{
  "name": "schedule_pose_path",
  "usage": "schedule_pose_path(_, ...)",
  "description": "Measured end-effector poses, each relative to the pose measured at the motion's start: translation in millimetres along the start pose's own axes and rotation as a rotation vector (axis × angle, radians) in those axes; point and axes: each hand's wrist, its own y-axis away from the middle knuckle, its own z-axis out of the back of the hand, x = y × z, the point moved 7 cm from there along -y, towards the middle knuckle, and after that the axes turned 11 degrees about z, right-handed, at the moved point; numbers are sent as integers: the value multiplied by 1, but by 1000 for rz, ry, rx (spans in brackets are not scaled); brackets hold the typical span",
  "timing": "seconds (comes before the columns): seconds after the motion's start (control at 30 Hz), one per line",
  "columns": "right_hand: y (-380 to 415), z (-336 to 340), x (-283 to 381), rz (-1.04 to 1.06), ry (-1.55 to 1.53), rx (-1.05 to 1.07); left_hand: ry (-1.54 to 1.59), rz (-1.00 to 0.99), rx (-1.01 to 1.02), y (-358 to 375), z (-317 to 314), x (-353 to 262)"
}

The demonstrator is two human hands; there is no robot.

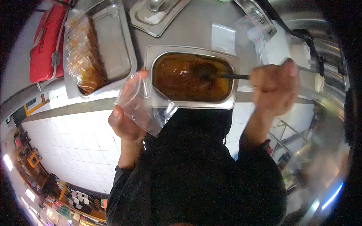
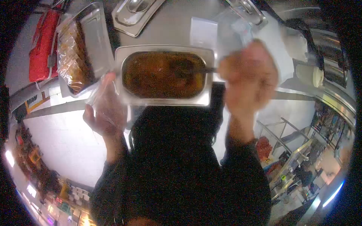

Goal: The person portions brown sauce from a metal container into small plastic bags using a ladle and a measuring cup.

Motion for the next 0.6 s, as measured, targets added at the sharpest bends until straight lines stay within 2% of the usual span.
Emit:
schedule_pose_path(0.03, -3, 7, -1, -2, -9, 7, 1, -7, -9, 1, 0, 1)
schedule_pose_path(0.1, -8, 1, 4, 84, -283, 132, 21, -50, -36, 1, -1, 2)
schedule_pose_path(0.13, 4, -2, -5, 169, -246, 8, 39, -39, -24, 1, 2, 4)
schedule_pose_path(0.17, 4, -10, -5, 182, -249, 13, 39, -51, -16, 0, 0, 1)
schedule_pose_path(0.23, 5, -36, 3, 222, -59, 202, 26, -7, -22, -1, -3, 0)
schedule_pose_path(0.3, -3, -25, 4, 262, -58, 203, 8, -27, -25, -1, -3, 0)
schedule_pose_path(0.37, -12, -11, -6, 61, -278, 84, 1, -46, -42, 0, 1, 1)
schedule_pose_path(0.4, -7, -9, -16, 1, -370, -67, -10, -39, -12, -1, 2, 3)
schedule_pose_path(0.43, -3, -18, -18, 1, -369, -65, -22, -26, 21, -2, 0, 5)
schedule_pose_path(0.5, 8, -41, -18, 3, -197, 78, -9, -29, -4, -1, -3, 3)
schedule_pose_path(0.57, 9, -28, -11, -7, -175, 52, 4, -37, -29, -1, -3, 2)
schedule_pose_path(0.6, 3, -7, -2, 76, -106, 56, 11, -33, -37, 0, -1, 2)
